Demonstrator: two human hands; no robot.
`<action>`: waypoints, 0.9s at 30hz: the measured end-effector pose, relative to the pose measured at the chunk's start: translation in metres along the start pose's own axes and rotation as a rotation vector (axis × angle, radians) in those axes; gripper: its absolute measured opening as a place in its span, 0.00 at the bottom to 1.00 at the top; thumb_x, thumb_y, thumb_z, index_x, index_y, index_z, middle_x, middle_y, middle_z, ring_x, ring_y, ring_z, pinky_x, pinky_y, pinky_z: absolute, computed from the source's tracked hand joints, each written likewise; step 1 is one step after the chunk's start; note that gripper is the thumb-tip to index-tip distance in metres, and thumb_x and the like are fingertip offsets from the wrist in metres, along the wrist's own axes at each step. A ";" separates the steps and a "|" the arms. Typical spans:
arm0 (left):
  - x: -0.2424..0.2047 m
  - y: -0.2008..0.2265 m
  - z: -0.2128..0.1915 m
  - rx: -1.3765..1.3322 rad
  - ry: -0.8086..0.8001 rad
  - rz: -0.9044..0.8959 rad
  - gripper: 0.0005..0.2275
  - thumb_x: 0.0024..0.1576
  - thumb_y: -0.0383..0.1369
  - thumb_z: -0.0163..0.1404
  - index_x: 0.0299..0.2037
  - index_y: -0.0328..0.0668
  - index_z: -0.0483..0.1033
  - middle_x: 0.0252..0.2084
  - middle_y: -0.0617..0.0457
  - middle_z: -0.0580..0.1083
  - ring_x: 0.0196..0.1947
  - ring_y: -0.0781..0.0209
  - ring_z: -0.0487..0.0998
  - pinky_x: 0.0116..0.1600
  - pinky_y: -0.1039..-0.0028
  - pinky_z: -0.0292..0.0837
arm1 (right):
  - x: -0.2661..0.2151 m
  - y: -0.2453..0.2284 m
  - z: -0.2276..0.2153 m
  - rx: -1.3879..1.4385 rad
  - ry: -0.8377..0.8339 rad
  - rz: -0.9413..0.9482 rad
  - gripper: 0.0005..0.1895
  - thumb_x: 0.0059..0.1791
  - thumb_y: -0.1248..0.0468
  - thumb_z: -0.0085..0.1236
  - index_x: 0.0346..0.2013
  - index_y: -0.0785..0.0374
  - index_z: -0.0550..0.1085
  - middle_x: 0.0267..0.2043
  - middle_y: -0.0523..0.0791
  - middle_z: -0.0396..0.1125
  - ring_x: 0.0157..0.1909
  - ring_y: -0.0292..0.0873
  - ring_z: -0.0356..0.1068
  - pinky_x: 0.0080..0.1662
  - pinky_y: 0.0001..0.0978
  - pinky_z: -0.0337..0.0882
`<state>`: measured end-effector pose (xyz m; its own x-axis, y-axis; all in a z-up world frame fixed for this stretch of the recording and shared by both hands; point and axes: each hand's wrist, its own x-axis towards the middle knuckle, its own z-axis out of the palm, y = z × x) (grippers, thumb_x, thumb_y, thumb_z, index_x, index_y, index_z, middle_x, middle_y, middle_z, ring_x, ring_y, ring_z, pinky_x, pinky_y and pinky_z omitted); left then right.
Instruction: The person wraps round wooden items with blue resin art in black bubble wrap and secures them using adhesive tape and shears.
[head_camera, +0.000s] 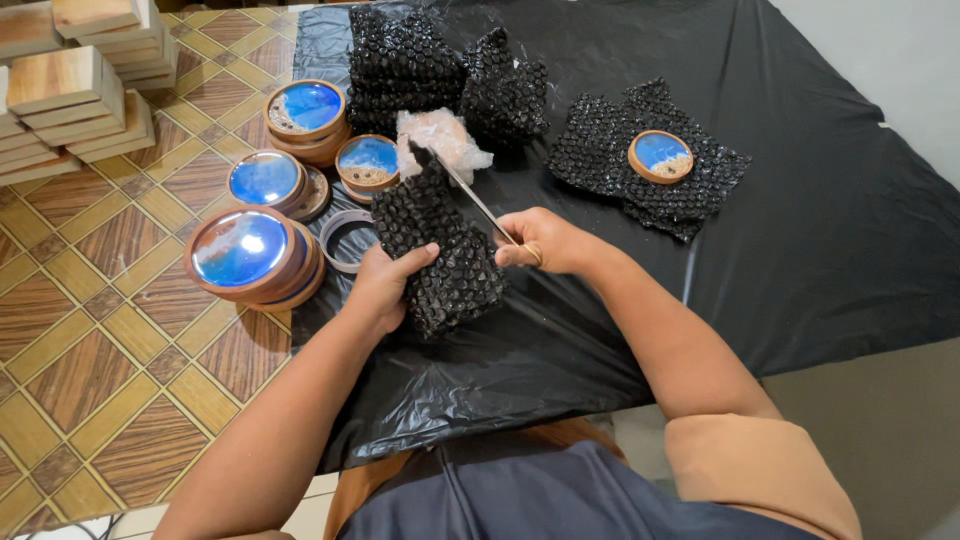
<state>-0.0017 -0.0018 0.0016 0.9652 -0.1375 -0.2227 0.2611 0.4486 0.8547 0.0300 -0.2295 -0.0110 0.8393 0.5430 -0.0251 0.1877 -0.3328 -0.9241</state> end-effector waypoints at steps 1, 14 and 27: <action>0.001 0.001 -0.001 0.000 0.001 0.001 0.12 0.38 0.25 0.57 0.32 0.36 0.70 0.26 0.47 0.71 0.26 0.54 0.75 0.30 0.63 0.72 | -0.001 -0.004 0.002 0.000 -0.001 -0.001 0.17 0.37 0.50 0.60 0.18 0.56 0.65 0.13 0.35 0.57 0.18 0.28 0.53 0.23 0.16 0.54; -0.007 0.010 0.006 0.006 0.028 0.024 0.12 0.38 0.25 0.58 0.31 0.38 0.69 0.25 0.48 0.71 0.25 0.55 0.75 0.30 0.64 0.72 | -0.017 -0.027 -0.012 -0.195 -0.206 0.048 0.23 0.39 0.41 0.50 0.28 0.58 0.64 0.22 0.40 0.59 0.26 0.36 0.56 0.29 0.26 0.59; 0.002 -0.005 -0.001 0.043 -0.027 0.025 0.10 0.38 0.23 0.57 0.29 0.36 0.71 0.24 0.48 0.71 0.24 0.56 0.74 0.29 0.65 0.72 | -0.009 -0.024 -0.008 -0.184 -0.179 -0.015 0.23 0.38 0.39 0.49 0.27 0.55 0.64 0.20 0.39 0.58 0.26 0.35 0.56 0.30 0.27 0.60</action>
<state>-0.0010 -0.0031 -0.0033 0.9704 -0.1507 -0.1888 0.2354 0.4142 0.8792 0.0219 -0.2323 0.0145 0.7349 0.6716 -0.0945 0.3026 -0.4494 -0.8405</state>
